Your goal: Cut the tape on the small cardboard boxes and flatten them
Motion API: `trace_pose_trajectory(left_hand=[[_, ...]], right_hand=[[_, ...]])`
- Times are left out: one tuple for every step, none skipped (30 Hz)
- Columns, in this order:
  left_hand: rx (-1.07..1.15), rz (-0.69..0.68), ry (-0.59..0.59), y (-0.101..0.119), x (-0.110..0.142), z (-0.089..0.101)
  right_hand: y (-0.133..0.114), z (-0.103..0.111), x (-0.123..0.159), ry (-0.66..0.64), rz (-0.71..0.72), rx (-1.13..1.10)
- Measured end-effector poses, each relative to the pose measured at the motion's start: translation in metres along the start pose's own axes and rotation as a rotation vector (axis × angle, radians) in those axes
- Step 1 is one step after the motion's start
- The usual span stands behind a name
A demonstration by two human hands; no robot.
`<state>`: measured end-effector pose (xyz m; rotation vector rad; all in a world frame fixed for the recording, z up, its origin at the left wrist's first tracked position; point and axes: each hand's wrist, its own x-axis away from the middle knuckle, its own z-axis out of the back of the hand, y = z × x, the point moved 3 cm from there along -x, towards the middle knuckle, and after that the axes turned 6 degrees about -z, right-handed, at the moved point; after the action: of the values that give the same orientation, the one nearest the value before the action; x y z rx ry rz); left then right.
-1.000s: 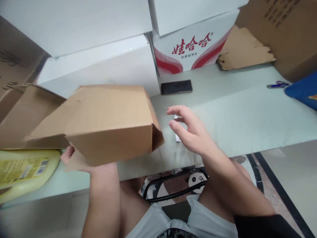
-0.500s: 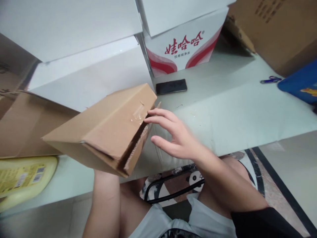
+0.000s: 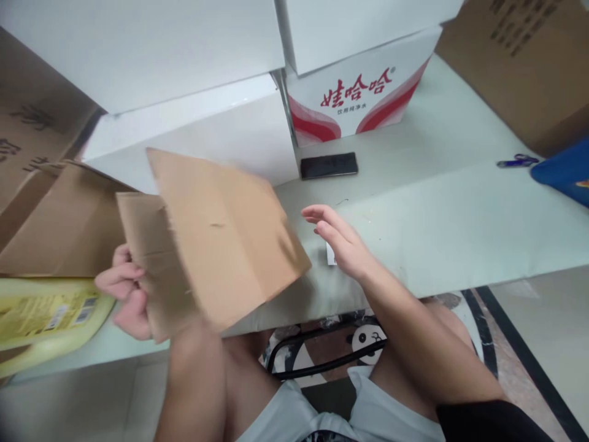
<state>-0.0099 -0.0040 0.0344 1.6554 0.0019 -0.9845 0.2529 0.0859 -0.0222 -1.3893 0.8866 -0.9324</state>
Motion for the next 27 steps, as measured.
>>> trace_pose_trajectory(left_hand=[[0.045, -0.119, 0.024, 0.006, 0.001, 0.002], [0.057, -0.226, -0.011, 0.012, 0.003, 0.001], [0.057, -0.311, -0.098, 0.016, 0.007, -0.002], [0.029, -0.345, -0.214, 0.017, 0.011, -0.007], [0.069, -0.350, -0.334, 0.016, 0.015, -0.012], [0.138, -0.329, -0.450, 0.014, 0.020, -0.017], [0.181, -0.311, -0.525, 0.012, 0.024, -0.020], [0.216, -0.292, -0.568, 0.009, 0.027, -0.023], [0.231, -0.263, -0.600, 0.005, 0.029, -0.024], [0.224, -0.236, -0.611, 0.002, 0.031, -0.024], [0.200, -0.208, -0.611, 0.000, 0.032, -0.024], [0.165, -0.182, -0.608, -0.002, 0.032, -0.022], [0.128, -0.159, -0.600, -0.003, 0.032, -0.021], [0.099, -0.134, -0.593, -0.004, 0.032, -0.019], [0.095, -0.101, -0.584, -0.005, 0.031, -0.017], [0.125, -0.055, -0.569, -0.006, 0.028, -0.014], [0.178, 0.008, -0.548, -0.007, 0.025, -0.011], [0.242, 0.085, -0.520, -0.010, 0.021, -0.007], [0.312, 0.174, -0.484, -0.013, 0.016, -0.003], [0.339, 0.264, -0.466, -0.016, 0.011, 0.002], [0.340, 0.341, -0.457, -0.019, 0.006, 0.006], [0.339, 0.398, -0.473, -0.021, 0.001, 0.011], [0.332, 0.421, -0.506, -0.022, -0.003, 0.015], [0.300, 0.431, -0.562, -0.022, -0.006, 0.018], [0.255, 0.447, -0.621, -0.023, -0.009, 0.022], [0.213, 0.483, -0.660, -0.026, -0.010, 0.025], [0.198, 0.520, -0.648, -0.031, -0.012, 0.030]], right_hand=[[0.005, -0.003, 0.000, -0.046, -0.014, -0.026], [0.008, -0.007, 0.000, -0.100, -0.015, -0.052], [0.010, -0.012, 0.001, -0.161, -0.006, -0.076], [0.010, -0.017, 0.002, -0.218, 0.009, -0.099], [0.009, -0.022, 0.003, -0.261, 0.026, -0.121], [0.008, -0.026, 0.004, -0.285, 0.036, -0.135], [0.007, -0.029, 0.004, -0.287, 0.041, -0.141], [0.005, -0.031, 0.004, -0.276, 0.038, -0.138], [0.004, -0.033, 0.004, -0.262, 0.027, -0.128], [0.003, -0.035, 0.004, -0.250, 0.016, -0.117], [0.002, -0.036, 0.003, -0.247, 0.007, -0.102], [0.002, -0.037, 0.003, -0.252, 0.004, -0.085], [0.002, -0.038, 0.003, -0.263, 0.008, -0.065], [0.002, -0.039, 0.003, -0.278, 0.021, -0.043], [0.002, -0.039, 0.004, -0.293, 0.046, -0.015], [0.002, -0.038, 0.005, -0.311, 0.086, 0.024], [0.001, -0.038, 0.006, -0.327, 0.135, 0.079], [0.001, -0.038, 0.008, -0.342, 0.193, 0.148], [0.000, -0.039, 0.010, -0.360, 0.254, 0.230], [-0.002, -0.040, 0.013, -0.378, 0.312, 0.315], [-0.003, -0.042, 0.016, -0.394, 0.360, 0.394], [-0.004, -0.044, 0.019, -0.406, 0.396, 0.458], [-0.006, -0.047, 0.021, -0.414, 0.421, 0.504], [-0.008, -0.050, 0.022, -0.422, 0.437, 0.530], [-0.009, -0.052, 0.024, -0.432, 0.445, 0.539], [-0.011, -0.055, 0.024, -0.447, 0.455, 0.533], [-0.014, -0.056, 0.025, -0.459, 0.468, 0.516]])
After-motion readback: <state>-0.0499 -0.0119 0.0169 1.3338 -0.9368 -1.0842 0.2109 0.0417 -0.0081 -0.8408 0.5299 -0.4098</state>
